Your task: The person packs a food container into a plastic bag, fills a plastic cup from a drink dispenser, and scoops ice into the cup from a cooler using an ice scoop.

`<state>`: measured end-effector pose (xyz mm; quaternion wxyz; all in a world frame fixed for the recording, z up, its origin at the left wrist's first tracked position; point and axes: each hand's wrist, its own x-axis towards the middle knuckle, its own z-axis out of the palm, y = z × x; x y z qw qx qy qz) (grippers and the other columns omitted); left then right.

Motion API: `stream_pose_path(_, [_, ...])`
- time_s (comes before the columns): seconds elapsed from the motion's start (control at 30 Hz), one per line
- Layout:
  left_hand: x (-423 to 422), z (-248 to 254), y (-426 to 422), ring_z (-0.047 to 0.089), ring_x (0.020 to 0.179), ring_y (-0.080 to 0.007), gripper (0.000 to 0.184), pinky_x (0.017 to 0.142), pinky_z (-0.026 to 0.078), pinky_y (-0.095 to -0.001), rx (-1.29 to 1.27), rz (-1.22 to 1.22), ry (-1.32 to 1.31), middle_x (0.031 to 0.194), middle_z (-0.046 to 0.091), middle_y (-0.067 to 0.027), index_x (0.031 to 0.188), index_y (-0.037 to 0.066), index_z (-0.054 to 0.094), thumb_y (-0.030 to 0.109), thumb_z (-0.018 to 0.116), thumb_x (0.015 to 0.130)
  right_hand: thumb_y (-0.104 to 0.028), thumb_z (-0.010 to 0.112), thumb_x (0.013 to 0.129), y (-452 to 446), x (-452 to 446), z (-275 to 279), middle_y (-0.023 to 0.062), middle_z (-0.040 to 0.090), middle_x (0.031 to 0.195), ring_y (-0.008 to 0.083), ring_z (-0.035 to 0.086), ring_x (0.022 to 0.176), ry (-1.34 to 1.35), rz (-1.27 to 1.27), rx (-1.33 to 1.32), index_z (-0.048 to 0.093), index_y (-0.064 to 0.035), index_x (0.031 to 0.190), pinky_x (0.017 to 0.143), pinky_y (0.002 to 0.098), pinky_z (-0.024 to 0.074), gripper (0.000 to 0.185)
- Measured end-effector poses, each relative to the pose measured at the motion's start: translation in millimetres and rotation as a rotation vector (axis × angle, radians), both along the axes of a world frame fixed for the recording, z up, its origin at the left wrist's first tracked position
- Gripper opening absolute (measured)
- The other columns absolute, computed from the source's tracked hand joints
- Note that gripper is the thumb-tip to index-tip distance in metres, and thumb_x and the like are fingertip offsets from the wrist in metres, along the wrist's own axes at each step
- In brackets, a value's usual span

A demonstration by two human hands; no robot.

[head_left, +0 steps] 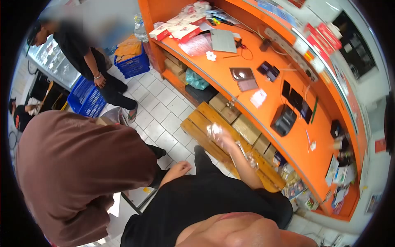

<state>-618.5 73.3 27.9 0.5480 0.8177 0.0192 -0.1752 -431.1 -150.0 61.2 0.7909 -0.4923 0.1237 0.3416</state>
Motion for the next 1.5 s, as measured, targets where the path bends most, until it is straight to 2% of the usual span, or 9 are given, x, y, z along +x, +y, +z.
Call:
stream_pose_path(0.3, [11.9,-4.3,41.9,0.06,0.08,-0.0147,0.024,0.07,0.046,-0.0266,-0.152,0.573,0.306,0.086,0.063,-0.0066,0.094,0.003,0.057,0.027,0.059,0.089,-0.013,0.061,0.08,16.5,396.2,-121.1,0.0006,0.057,0.087,0.014,0.056,0.074,-0.273,-0.265,-0.262,0.055,-0.0187,0.106,0.066,0.0287,0.0492,0.027])
stream_pose_path(0.47, [16.5,-26.3,37.3,0.061,0.083,-0.0172,0.032,0.072,0.046,-0.0312,-0.226,0.887,0.317,0.088,0.064,-0.0092,0.096,0.004,0.061,0.034,0.06,0.085,-0.017,0.063,0.08,13.4,500.0,-186.6,0.0004,0.043,0.055,0.0126,0.039,0.039,-0.495,-0.25,-0.496,0.049,-0.0128,0.074,0.033,0.0263,0.0338,0.016])
stream_pose_path(0.5, [21.3,-29.1,41.9,0.061,0.084,-0.0177,0.033,0.072,0.046,-0.0316,-0.234,0.926,0.308,0.088,0.064,-0.0094,0.096,0.004,0.061,0.034,0.06,0.084,-0.034,0.063,0.078,45.5,466.9,-145.9,0.0076,0.064,0.087,0.0201,0.062,0.068,-0.412,-0.339,-1.357,0.063,-0.0041,0.093,0.057,0.0382,0.0514,0.033])
stream_pose_path(0.53, [27.3,-30.1,46.3,0.061,0.084,-0.0181,0.033,0.072,0.046,-0.0319,-0.241,0.957,0.298,0.088,0.065,-0.0097,0.096,0.004,0.062,0.034,0.06,0.084,-0.029,0.071,0.074,62.3,472.4,-157.5,0.0156,0.062,0.076,0.0245,0.062,0.062,-0.396,-0.669,-0.96,0.052,-0.0058,0.101,0.053,0.0406,0.0534,0.04])
stream_pose_path(0.63, [48.6,-37.3,68.8,0.061,0.084,-0.0195,0.034,0.073,0.046,-0.0328,-0.251,1.04,0.249,0.089,0.065,-0.0105,0.096,0.003,0.062,0.035,0.06,0.083,-0.038,0.072,0.072,93.1,452.3,-158.4,0.0209,0.062,0.096,0.0308,0.063,0.087,-0.563,-0.618,-1.499,0.044,-0.0019,0.121,0.075,0.0509,0.0502,0.067])
stream_pose_path(0.8, [78.3,-59.0,123.9,0.062,0.084,-0.0218,0.036,0.074,0.046,-0.0344,-0.15,1.146,0.165,0.09,0.065,-0.0118,0.096,0.003,0.063,0.037,0.06,0.082,-0.036,0.071,0.073,327.5,362.4,-180.2,0.0202,0.062,0.095,0.0302,0.063,0.085,-1.128,0.193,-0.691,0.045,-0.0016,0.12,0.073,0.0497,0.0504,0.064])
stream_pose_path(1.07, [-16.7,-114.5,43.9,0.062,0.085,-0.0254,0.04,0.075,0.046,-0.037,-0.037,1.644,0.525,0.091,0.066,-0.0138,0.095,0.003,0.065,0.039,0.06,0.08,-0.032,0.07,0.074,675.3,-7.4,-77.8,0.019,0.062,0.094,0.0292,0.063,0.082,-1.059,1.424,0.359,0.047,-0.0011,0.118,0.07,0.0477,0.0507,0.059])
stream_pose_path(1.3, [-93.2,-159.4,-162.5,0.063,0.086,-0.0286,0.043,0.077,0.046,-0.0392,-0.273,1.959,0.842,0.092,0.066,-0.0156,0.095,0.003,0.067,0.042,0.06,0.078,-0.029,0.069,0.075,677.0,-247.5,0.3,0.018,0.062,0.092,0.0284,0.063,0.079,-0.928,1.734,0.585,0.048,-0.0007,0.116,0.067,0.0459,0.051,0.054])
stream_pose_path(1.5, [-125.4,-183.7,-305.2,0.063,0.086,-0.0313,0.046,0.078,0.046,-0.0411,-0.447,2.228,0.809,0.094,0.067,-0.0172,0.094,0.003,0.068,0.044,0.061,0.076,-0.026,0.069,0.076,589.0,-300.3,-52.0,0.0172,0.062,0.091,0.0277,0.063,0.077,-0.979,1.858,0.411,0.049,-0.0003,0.114,0.065,0.0444,0.0512,0.05])
